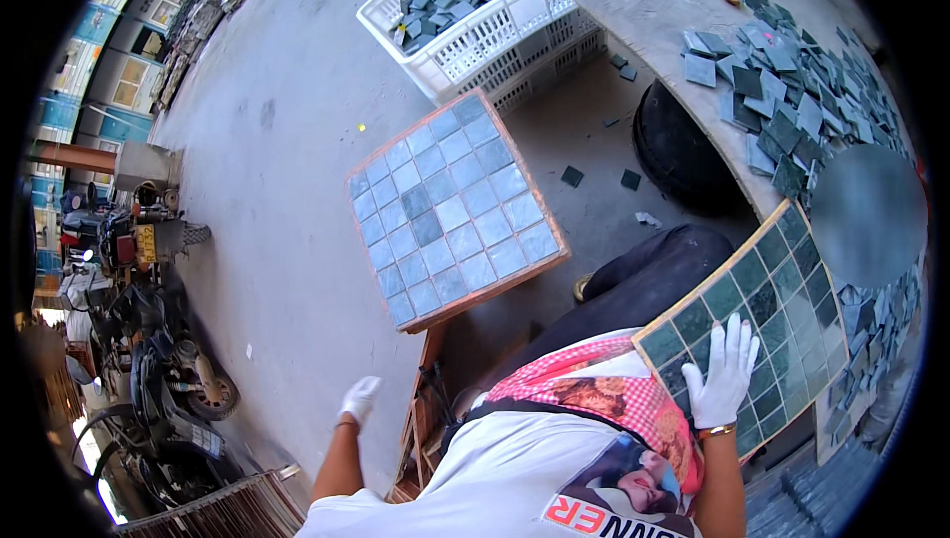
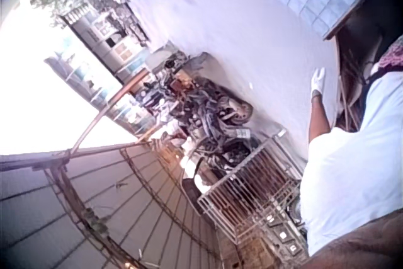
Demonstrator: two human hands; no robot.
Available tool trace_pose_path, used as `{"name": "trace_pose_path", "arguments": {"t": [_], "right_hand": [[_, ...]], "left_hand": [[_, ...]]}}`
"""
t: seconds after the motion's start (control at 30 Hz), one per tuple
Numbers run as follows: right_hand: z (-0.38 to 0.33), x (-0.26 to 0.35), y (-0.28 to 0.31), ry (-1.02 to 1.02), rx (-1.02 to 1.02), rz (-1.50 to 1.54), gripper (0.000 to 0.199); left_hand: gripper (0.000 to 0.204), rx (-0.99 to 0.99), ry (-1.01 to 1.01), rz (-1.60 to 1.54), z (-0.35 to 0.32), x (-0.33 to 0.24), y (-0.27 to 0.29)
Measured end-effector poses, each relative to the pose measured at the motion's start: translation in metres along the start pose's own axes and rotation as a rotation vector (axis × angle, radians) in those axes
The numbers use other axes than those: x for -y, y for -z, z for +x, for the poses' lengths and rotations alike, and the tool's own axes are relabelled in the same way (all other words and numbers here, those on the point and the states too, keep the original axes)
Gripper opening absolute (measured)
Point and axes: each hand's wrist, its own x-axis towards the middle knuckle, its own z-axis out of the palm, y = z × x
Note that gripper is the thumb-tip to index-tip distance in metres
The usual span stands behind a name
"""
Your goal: The person places small square tiles onto a gridded backing sheet, arranging them in rows. They handle the tiles by hand, picking them from a pile and positioning them on the sheet. The person also flips the sheet over to check the alignment.
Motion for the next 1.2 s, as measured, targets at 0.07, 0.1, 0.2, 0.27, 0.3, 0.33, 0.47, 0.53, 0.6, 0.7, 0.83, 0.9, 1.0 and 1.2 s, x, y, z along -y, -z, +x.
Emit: {"name": "trace_pose_path", "arguments": {"t": [0.07, 0.1, 0.2, 0.27, 0.3, 0.33, 0.47, 0.53, 0.6, 0.7, 0.83, 0.9, 1.0, 1.2], "right_hand": [[0.001, -0.001, -0.001, 0.0, -0.034, -0.003, 0.068], [0.0, -0.001, -0.002, 0.01, -0.046, 0.0, 0.066], [0.001, -0.002, -0.002, -0.004, -0.048, 0.007, 0.064], [0.001, 0.0, -0.001, 0.007, -0.041, 0.03, 0.063], [0.0, 0.0, 0.0, 0.004, -0.049, 0.036, 0.063], [-0.002, 0.001, 0.001, -0.019, -0.054, 0.053, 0.062], [-0.005, 0.004, 0.004, -0.056, -0.063, 0.094, 0.061], [-0.004, 0.004, 0.003, -0.05, -0.048, 0.111, 0.062], [-0.004, 0.003, 0.004, -0.061, -0.041, 0.117, 0.062], [-0.006, -0.002, 0.006, -0.039, -0.055, 0.133, 0.062], [-0.009, -0.006, 0.002, -0.029, -0.101, 0.178, 0.061], [-0.005, -0.006, 0.001, -0.004, -0.106, 0.212, 0.061], [-0.007, -0.002, 0.001, -0.017, -0.118, 0.199, 0.06], [-0.006, -0.012, 0.005, 0.013, -0.248, 0.298, 0.055]], "left_hand": [[0.062, 0.09, -0.051, 0.103, -0.016, -0.059, -0.059], [0.067, 0.094, -0.079, 0.153, -0.013, -0.065, -0.078], [0.041, 0.068, -0.108, 0.436, -0.003, -0.108, -0.106], [0.034, 0.044, 0.031, 0.473, 0.009, -0.09, -0.103], [0.031, 0.031, 0.086, 0.492, 0.018, -0.085, -0.101], [0.029, 0.001, 0.1, 0.536, 0.02, -0.088, -0.093], [0.028, 0.011, 0.056, 0.752, 0.019, -0.106, -0.059], [0.028, 0.02, 0.056, 0.833, 0.024, -0.089, -0.046], [0.028, 0.059, 0.011, 0.921, 0.035, -0.091, -0.029], [0.029, 0.063, -0.006, 1.002, 0.046, -0.094, -0.006], [0.027, 0.067, 0.006, 1.222, 0.017, -0.098, 0.023], [0.023, -0.079, 0.084, 1.233, -0.007, -0.062, 0.062], [0.021, -0.353, 0.106, 0.977, -0.01, -0.105, 0.126], [0.023, -0.778, -0.407, 0.596, -0.071, -0.271, 0.2]]}}
